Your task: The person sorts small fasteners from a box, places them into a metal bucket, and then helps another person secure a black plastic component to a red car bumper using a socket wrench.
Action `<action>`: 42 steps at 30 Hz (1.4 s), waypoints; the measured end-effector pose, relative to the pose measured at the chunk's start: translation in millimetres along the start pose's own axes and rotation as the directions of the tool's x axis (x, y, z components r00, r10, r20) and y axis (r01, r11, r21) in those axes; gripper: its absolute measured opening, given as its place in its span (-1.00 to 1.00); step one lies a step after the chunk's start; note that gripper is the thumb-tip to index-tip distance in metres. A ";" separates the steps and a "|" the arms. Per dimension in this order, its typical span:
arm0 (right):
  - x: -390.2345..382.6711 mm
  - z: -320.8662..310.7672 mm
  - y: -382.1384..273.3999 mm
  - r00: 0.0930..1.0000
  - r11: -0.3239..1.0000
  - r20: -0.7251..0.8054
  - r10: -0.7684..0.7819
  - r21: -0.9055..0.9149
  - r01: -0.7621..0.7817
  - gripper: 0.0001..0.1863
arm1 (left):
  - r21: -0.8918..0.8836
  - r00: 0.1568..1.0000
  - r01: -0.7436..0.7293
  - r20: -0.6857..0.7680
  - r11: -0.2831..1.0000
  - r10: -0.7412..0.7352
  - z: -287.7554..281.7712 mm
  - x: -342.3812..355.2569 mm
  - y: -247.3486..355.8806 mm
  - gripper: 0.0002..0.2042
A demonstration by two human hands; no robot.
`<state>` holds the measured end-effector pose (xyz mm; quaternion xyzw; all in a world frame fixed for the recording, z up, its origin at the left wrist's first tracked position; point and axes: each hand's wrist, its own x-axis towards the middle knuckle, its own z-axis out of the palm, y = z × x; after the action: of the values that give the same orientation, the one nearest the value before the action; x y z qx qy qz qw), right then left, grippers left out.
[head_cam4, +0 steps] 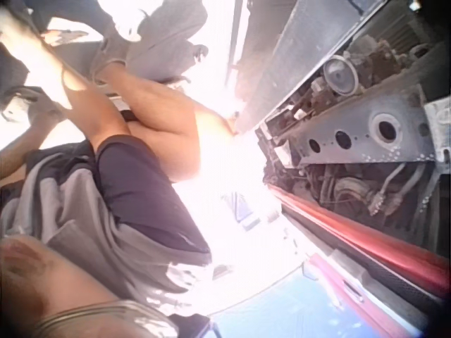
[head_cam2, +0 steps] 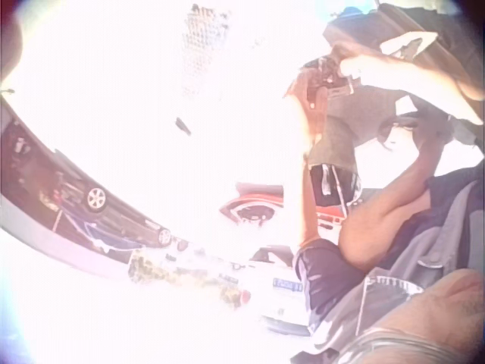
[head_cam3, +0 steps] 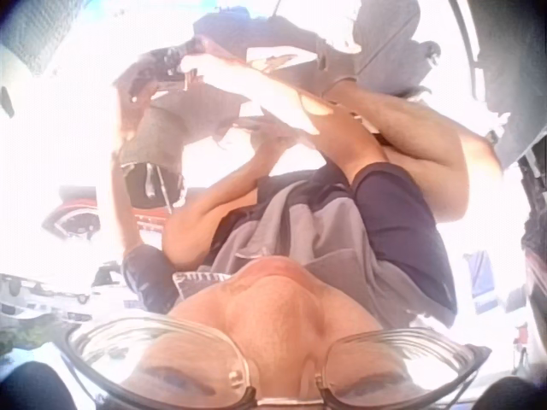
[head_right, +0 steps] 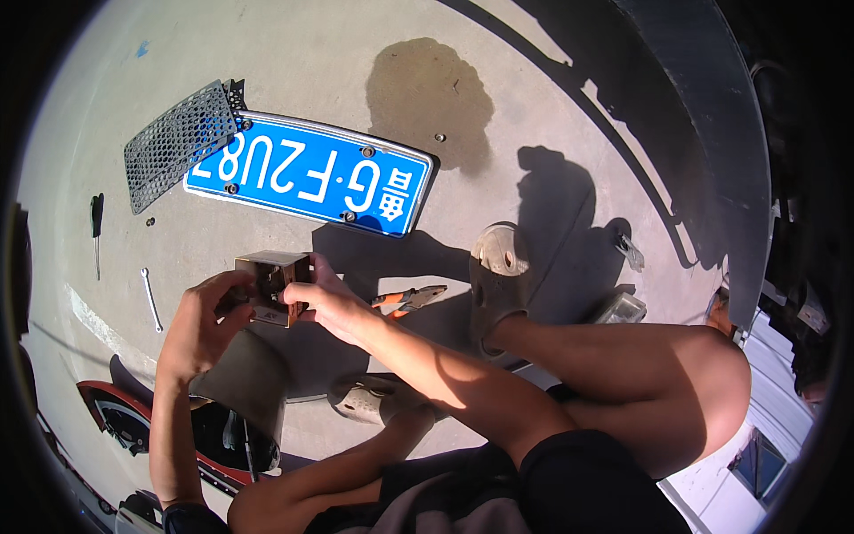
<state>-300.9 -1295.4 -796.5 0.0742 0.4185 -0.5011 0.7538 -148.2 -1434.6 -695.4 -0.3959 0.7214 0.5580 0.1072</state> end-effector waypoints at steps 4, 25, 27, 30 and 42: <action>-1.3 -5.3 -5.5 0.998 1.000 0.058 0.001 0.020 -0.002 -0.17 | 0.171 0.975 0.083 -0.216 0.982 -0.045 11.8 -12.0 35.5 -0.52; -267.9 253.7 -124.0 0.790 0.597 0.056 0.611 -0.688 -0.413 -0.16 | -0.929 0.933 -0.308 -0.254 -0.203 -0.255 78.1 -300.2 152.5 -0.01; -296.6 268.5 -130.8 0.702 0.330 -0.055 0.710 -0.855 -0.400 -0.12 | -0.794 0.876 -0.474 -0.378 -0.381 -0.301 121.5 -337.3 181.6 -0.01; -340.9 311.7 -122.5 0.694 0.145 -0.173 0.699 -0.916 -0.375 -0.08 | -0.500 0.792 -0.610 -0.363 -0.615 -0.490 165.7 -396.1 218.6 -0.10; -399.0 255.7 -90.2 0.621 -0.477 -0.542 0.567 -0.830 -0.289 -0.62 | 0.285 0.157 -0.951 0.097 -0.124 -0.983 436.8 -506.6 237.9 -0.19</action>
<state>-291.1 -1198.5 -324.1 -0.3942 0.4828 0.3743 0.6867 -101.8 -801.9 -376.6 0.3440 0.4268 -0.2107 0.8094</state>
